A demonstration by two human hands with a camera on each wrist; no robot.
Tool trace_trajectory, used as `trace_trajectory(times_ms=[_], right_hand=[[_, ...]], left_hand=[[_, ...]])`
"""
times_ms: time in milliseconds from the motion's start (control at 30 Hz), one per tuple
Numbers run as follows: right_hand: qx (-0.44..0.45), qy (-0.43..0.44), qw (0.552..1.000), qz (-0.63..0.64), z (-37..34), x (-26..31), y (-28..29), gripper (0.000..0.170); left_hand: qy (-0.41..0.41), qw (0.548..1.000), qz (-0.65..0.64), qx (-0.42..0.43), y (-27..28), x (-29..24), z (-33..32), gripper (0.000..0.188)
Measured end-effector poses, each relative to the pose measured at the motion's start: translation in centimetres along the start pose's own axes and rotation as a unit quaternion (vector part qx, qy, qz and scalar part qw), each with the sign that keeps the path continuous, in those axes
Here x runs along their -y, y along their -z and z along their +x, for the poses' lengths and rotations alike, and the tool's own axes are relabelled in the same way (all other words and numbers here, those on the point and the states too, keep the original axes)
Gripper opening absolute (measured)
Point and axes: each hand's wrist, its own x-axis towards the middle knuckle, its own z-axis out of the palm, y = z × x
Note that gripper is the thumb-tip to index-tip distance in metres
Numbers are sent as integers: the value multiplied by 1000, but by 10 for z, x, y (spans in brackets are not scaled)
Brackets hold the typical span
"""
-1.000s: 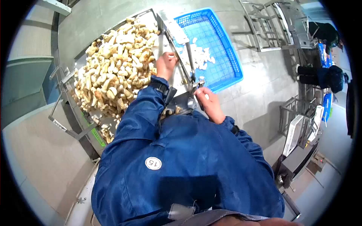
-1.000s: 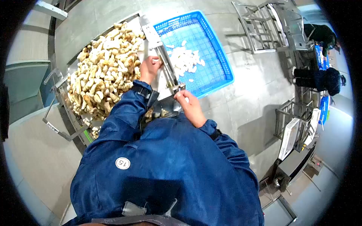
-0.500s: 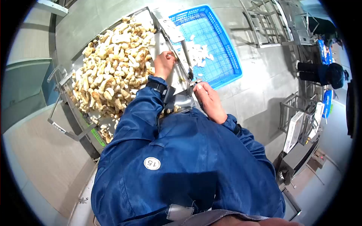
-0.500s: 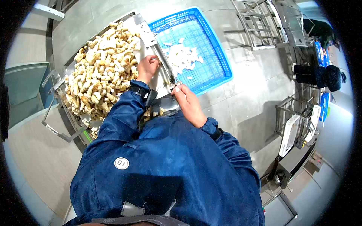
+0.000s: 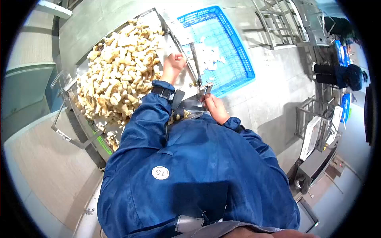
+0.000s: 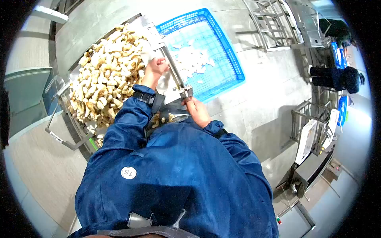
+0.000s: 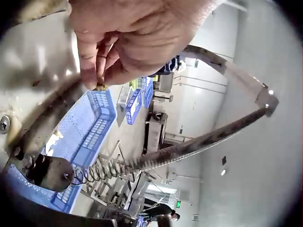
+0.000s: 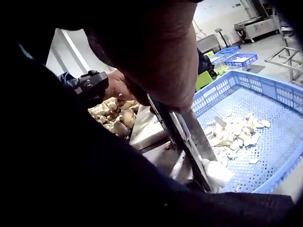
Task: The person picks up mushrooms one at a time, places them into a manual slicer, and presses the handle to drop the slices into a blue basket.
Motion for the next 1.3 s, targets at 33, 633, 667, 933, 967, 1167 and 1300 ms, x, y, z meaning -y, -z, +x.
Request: trace_trajectory(times_ms=[33, 633, 667, 933, 967, 1167, 1300], right_hand=[[-5, 2, 1000, -3, 0, 1, -1, 31], [-22, -16, 1000, 11, 2, 1, -5, 36], [-26, -21, 999, 16, 1, 4, -6, 36], [-34, -1, 999, 15, 0, 2, -10, 35], [-39, -4, 999, 20, 0, 0, -8, 35], [-56, -10, 998, -23, -1, 3, -6, 37], [-46, -12, 999, 4, 0, 0, -6, 37]], left_hand=[[6, 999, -7, 44, 8, -20, -7, 33], [-127, 880, 457, 1, 165, -8, -185, 21], [-107, 879, 465, 8, 161, -3, -191, 21], [-93, 824, 548, 105, 129, 17, -203, 24], [-80, 805, 575, 126, 122, 20, -202, 26], [-134, 828, 533, 113, 118, 32, -197, 27], [66, 958, 204, 189, 116, 0, -179, 20]])
